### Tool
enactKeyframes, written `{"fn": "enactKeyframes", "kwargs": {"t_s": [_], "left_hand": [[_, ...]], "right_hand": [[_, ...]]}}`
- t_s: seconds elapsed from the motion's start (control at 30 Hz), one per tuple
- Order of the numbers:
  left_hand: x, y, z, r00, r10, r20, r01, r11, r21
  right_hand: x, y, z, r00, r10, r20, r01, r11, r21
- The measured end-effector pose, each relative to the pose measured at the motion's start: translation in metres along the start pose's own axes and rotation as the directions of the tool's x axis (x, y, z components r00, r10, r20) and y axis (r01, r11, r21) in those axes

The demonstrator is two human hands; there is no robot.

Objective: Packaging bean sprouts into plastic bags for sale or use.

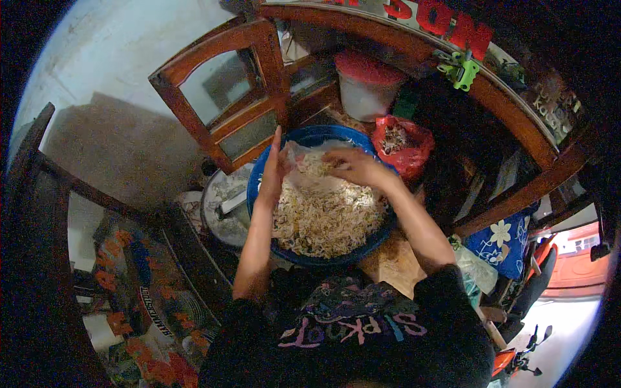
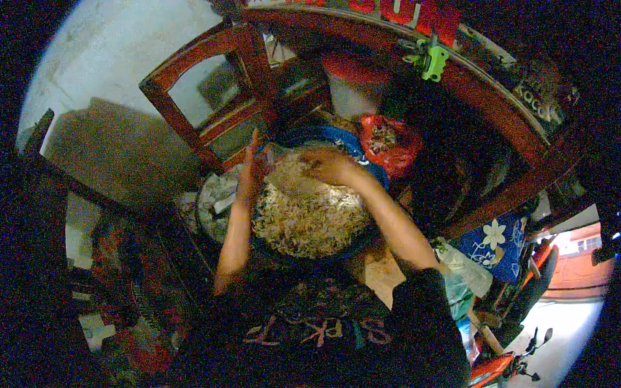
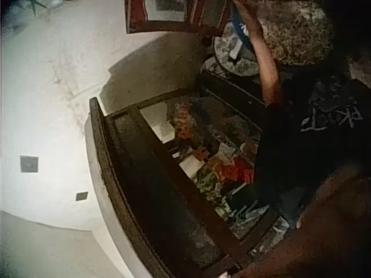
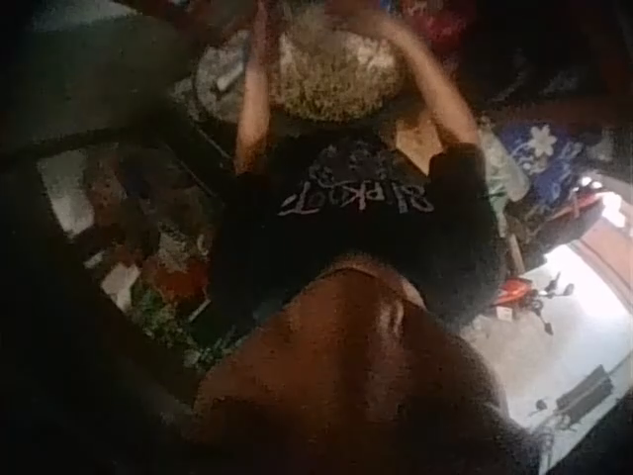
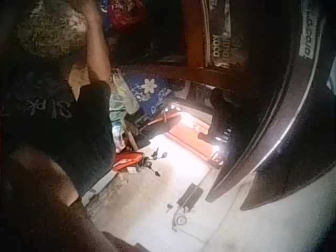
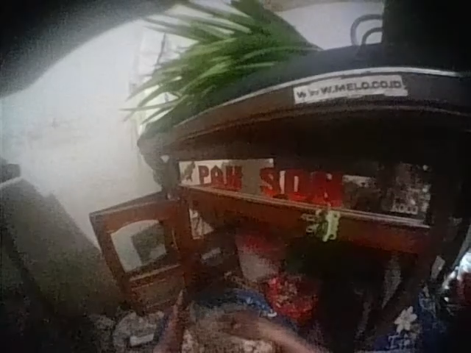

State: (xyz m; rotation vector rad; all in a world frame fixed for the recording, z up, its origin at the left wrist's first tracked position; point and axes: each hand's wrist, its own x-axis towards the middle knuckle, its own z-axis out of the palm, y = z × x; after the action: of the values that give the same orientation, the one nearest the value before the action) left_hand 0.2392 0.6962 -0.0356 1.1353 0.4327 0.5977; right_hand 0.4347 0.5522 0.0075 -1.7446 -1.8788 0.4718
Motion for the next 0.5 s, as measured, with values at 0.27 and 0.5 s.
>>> {"fn": "enactKeyframes", "kwargs": {"t_s": [0.27,0.5], "left_hand": [[0.026,0.015,0.024,0.998,0.057,0.011,-0.058,0.982,0.180],[0.030,0.014,0.069,0.999,0.031,-0.032,-0.031,0.999,0.014]], "right_hand": [[-0.094,0.032,0.112,0.617,0.756,0.218,-0.725,0.654,-0.215],[-0.135,0.101,0.170,0.830,0.520,-0.203,-0.552,0.819,-0.159]]}}
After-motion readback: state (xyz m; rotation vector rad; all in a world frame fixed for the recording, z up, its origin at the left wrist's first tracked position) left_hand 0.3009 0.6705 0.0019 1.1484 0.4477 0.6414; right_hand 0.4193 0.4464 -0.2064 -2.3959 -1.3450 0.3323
